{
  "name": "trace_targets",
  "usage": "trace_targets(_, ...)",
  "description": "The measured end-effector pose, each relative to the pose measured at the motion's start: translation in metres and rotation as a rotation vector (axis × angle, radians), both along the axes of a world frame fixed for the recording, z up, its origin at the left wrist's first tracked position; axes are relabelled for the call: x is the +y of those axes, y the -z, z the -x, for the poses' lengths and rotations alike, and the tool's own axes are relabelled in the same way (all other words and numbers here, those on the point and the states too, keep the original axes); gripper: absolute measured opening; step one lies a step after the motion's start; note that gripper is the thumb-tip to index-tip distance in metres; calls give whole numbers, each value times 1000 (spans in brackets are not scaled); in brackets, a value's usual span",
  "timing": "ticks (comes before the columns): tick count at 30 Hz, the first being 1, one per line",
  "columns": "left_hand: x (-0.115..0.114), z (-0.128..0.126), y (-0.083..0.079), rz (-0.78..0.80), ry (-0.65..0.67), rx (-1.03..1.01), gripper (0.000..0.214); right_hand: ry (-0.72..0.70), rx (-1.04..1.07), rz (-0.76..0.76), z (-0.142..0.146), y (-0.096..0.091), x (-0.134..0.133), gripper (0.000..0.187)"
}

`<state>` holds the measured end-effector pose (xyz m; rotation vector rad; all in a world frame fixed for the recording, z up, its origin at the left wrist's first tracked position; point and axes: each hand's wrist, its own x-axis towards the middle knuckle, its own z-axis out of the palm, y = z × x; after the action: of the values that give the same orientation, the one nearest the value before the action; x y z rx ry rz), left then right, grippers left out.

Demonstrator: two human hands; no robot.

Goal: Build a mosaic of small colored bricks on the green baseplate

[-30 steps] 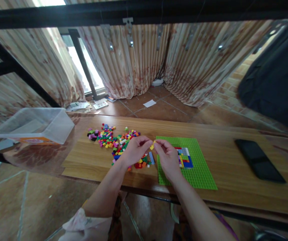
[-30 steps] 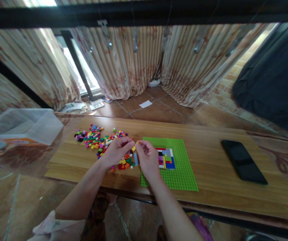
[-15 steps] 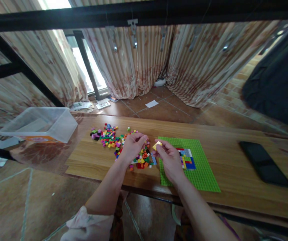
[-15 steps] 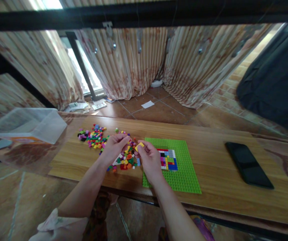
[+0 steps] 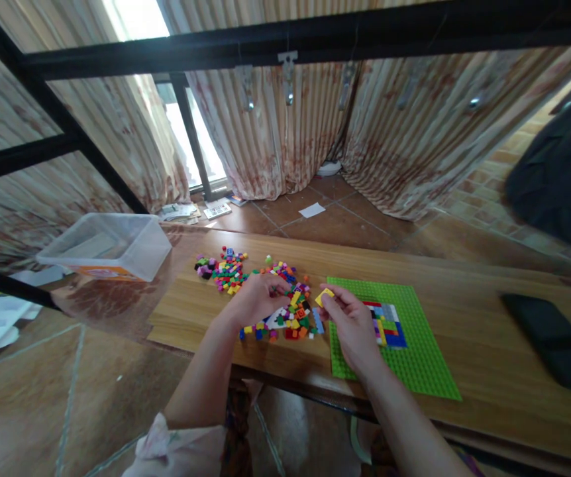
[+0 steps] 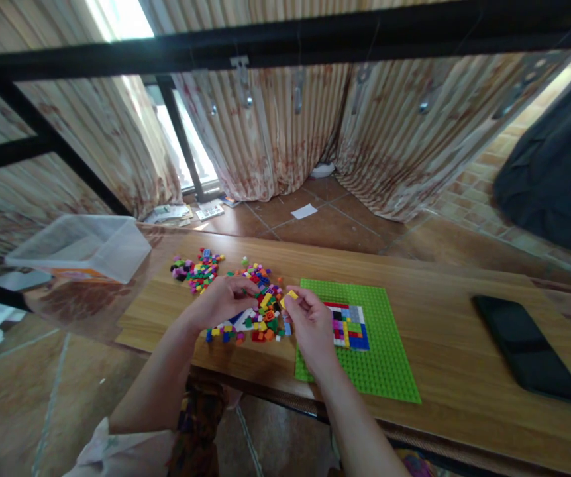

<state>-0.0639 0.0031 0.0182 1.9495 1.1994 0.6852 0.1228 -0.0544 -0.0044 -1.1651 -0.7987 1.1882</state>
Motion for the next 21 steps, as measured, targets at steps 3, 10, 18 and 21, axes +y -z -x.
trace_targets(3,1,3,-7,-50,4,-25,16,-5,-3,18,-1,1,-1,41)
trace_targets(10,19,30,-1,-115,-437,34,24,-7,-40,20,-3,1,-3,40)
trace_targets(18,22,40,4,-42,-520,365,29,-40,-69,10,-2,5,-5,36)
trace_targets(21,18,32,-1,-77,-394,378,29,-48,-75,11,-3,6,-7,36)
